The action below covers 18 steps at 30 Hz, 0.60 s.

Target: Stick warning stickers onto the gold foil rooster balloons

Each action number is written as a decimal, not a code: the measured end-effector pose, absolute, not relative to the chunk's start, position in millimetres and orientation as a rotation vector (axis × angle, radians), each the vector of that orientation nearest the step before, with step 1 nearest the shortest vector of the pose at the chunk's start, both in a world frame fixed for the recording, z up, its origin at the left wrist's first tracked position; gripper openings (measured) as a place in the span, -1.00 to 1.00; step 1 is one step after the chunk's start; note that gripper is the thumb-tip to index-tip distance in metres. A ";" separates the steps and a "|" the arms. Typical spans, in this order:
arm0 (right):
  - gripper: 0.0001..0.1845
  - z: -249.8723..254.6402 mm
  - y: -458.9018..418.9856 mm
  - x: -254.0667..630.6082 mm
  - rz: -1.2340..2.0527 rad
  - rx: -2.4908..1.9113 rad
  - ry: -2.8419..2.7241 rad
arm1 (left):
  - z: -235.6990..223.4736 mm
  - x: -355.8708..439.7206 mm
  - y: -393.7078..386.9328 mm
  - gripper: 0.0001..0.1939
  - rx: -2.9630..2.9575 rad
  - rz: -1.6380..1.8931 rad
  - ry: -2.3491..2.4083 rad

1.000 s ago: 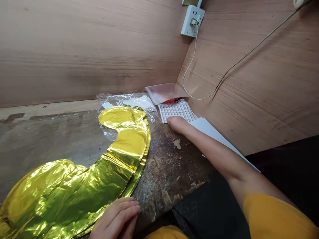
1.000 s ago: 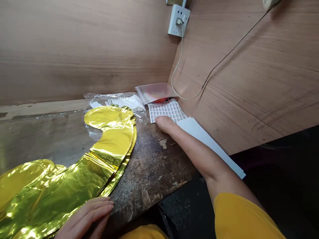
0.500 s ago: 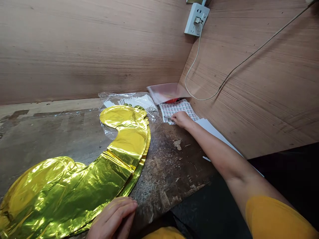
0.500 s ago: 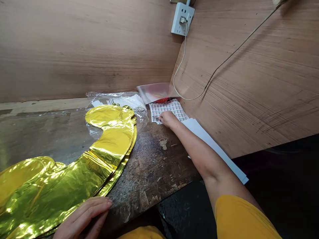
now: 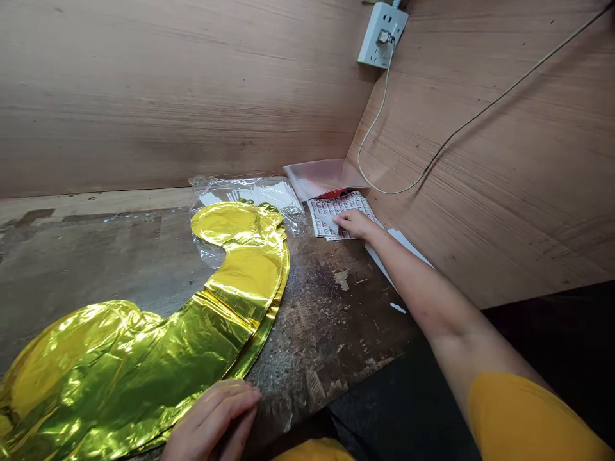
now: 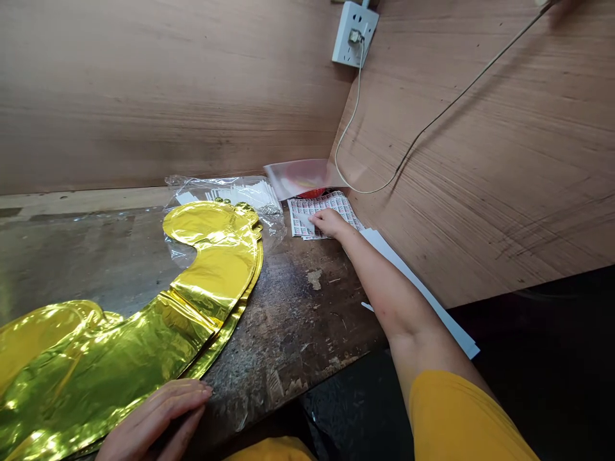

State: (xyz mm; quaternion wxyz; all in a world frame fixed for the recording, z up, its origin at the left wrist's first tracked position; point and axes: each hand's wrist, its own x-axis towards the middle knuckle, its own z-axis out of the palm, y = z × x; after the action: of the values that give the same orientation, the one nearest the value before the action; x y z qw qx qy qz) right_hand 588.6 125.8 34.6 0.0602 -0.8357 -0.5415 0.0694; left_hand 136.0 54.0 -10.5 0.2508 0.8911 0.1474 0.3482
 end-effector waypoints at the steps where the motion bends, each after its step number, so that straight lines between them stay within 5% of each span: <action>1: -0.64 35.4 124.9 588.7 0.191 -2.527 -1.617 | -10.0 136.7 53.9 -0.87 2.423 0.954 0.398; 13: -0.73 123.6 84.8 507.5 -0.695 -2.155 -1.520 | -15.7 131.7 49.0 -0.77 2.349 0.985 0.532; 16: -0.78 137.7 40.0 431.3 -0.959 -1.791 -1.636 | -4.1 143.8 36.6 -0.46 2.245 1.081 0.797; 18: -0.91 132.8 11.4 372.2 -0.818 -1.583 -1.763 | 9.7 155.1 26.5 -0.19 2.129 1.064 0.827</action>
State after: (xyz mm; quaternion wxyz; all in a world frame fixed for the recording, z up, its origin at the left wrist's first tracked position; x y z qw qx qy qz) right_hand 372.2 11.4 132.8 0.3122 -0.5999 -0.6682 -0.3101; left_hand 155.1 26.5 9.7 0.3059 0.8045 0.3125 0.4019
